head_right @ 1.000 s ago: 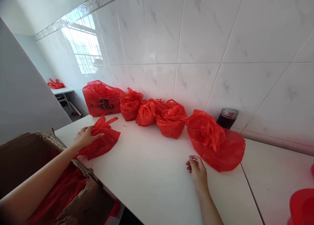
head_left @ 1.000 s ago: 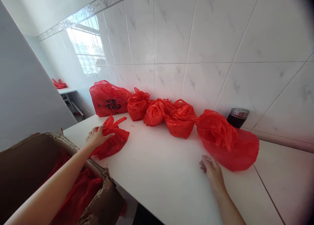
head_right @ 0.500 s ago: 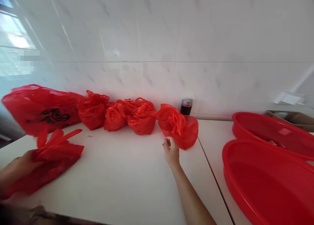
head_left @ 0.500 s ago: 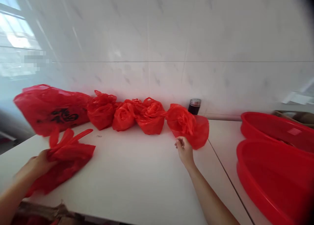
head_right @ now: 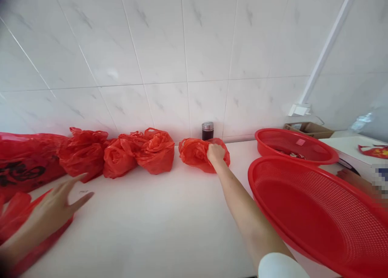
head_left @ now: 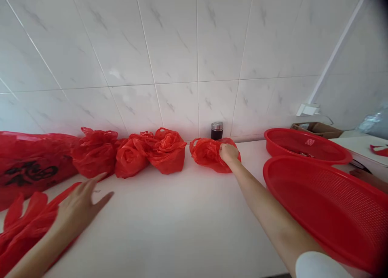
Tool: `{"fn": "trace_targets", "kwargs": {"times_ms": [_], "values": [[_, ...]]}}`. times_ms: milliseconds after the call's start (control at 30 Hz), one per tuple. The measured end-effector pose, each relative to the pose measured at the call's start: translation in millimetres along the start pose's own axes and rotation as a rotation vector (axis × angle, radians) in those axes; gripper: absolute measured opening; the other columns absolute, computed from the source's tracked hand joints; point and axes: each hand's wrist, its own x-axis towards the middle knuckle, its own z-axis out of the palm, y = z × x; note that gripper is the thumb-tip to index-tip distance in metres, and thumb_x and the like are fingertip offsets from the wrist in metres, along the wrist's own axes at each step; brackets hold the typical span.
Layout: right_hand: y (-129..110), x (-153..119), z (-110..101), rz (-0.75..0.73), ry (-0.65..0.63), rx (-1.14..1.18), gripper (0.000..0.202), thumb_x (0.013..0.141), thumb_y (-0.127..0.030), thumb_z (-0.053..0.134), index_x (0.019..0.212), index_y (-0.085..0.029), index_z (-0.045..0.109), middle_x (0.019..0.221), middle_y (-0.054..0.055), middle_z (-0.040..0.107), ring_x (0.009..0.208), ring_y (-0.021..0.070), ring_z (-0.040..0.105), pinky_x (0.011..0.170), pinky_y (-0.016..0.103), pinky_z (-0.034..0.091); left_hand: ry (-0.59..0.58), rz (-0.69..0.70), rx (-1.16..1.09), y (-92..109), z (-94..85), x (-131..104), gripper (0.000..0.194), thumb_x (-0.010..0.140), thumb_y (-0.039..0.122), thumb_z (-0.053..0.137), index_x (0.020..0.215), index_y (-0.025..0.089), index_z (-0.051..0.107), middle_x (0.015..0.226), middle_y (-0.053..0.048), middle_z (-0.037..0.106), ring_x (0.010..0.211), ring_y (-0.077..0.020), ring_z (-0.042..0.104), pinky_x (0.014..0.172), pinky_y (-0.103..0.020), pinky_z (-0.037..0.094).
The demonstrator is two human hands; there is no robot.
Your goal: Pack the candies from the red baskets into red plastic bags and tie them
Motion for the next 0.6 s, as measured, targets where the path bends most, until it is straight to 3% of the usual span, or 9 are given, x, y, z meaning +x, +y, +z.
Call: {"fn": "trace_targets", "kwargs": {"times_ms": [67,100,233,367,433,500,533,600], "values": [[-11,4,-7,-0.039,0.063,0.034,0.009,0.076,-0.023,0.06,0.068,-0.02,0.056,0.085,0.011,0.064,0.096,0.0282,0.055,0.081,0.039,0.038,-0.023,0.236,-0.159,45,11.2,-6,0.051,0.075,0.057,0.053,0.12,0.034,0.05,0.126,-0.004,0.057,0.117,-0.0307,0.053,0.097,-0.043,0.041],[-18,6,-12,-0.046,0.103,0.057,0.007,0.079,-0.026,0.056,0.075,-0.02,0.057,0.09,0.011,0.064,0.098,0.0272,0.054,0.082,0.038,0.038,-0.075,0.285,-0.219,66,17.3,-11,0.051,0.075,0.057,0.055,0.119,0.032,0.053,0.126,-0.006,0.058,0.116,-0.0312,0.053,0.098,-0.043,0.041],[-46,13,-35,-0.004,0.254,0.178,0.021,0.09,-0.031,0.034,0.098,-0.02,0.05,0.096,0.01,0.063,0.088,0.023,0.058,0.075,0.034,0.041,-0.276,0.396,-0.443,141,39.6,-36,0.045,0.081,0.047,0.055,0.122,0.029,0.054,0.13,-0.008,0.055,0.116,-0.0286,0.054,0.098,-0.043,0.042],[-80,-10,-55,-0.049,0.285,0.321,0.018,0.09,-0.034,0.035,0.096,-0.022,0.046,0.094,0.006,0.063,0.083,0.0177,0.06,0.071,0.028,0.044,-0.362,0.377,-0.711,208,55.6,-56,0.06,0.082,0.048,0.056,0.137,0.03,0.037,0.14,-0.011,0.046,0.125,-0.0287,0.047,0.1,-0.046,0.04],[-98,-41,-61,-0.094,0.164,0.488,0.014,0.089,-0.034,0.04,0.094,-0.023,0.047,0.087,0.003,0.063,0.075,0.0156,0.06,0.066,0.026,0.046,-0.428,0.298,-0.887,239,61.2,-59,0.075,0.08,0.052,0.06,0.143,0.031,0.026,0.145,-0.014,0.04,0.126,-0.0292,0.046,0.098,-0.046,0.042],[-111,-77,-66,-0.093,-0.106,0.687,0.014,0.085,-0.033,0.048,0.095,-0.024,0.049,0.076,-0.001,0.06,0.059,0.013,0.056,0.055,0.024,0.045,-0.451,0.229,-1.086,262,65.8,-60,0.086,0.077,0.054,0.063,0.146,0.031,0.017,0.148,-0.016,0.034,0.127,-0.0292,0.047,0.097,-0.045,0.044],[-114,-94,-69,-0.052,-0.253,0.76,0.014,0.084,-0.033,0.05,0.095,-0.024,0.05,0.07,-0.004,0.057,0.051,0.0112,0.051,0.049,0.023,0.042,-0.428,0.205,-1.164,269,68.0,-61,0.088,0.076,0.055,0.064,0.146,0.031,0.017,0.148,-0.015,0.034,0.127,-0.0295,0.046,0.096,-0.044,0.045],[-113,-120,-77,0.07,-0.422,0.871,0.015,0.083,-0.035,0.053,0.093,-0.024,0.05,0.059,-0.007,0.051,0.043,0.0089,0.042,0.043,0.021,0.035,-0.369,0.188,-1.192,272,72.3,-62,0.077,0.079,0.056,0.06,0.143,0.031,0.025,0.146,-0.013,0.038,0.129,-0.0304,0.044,0.096,-0.043,0.045]]}}
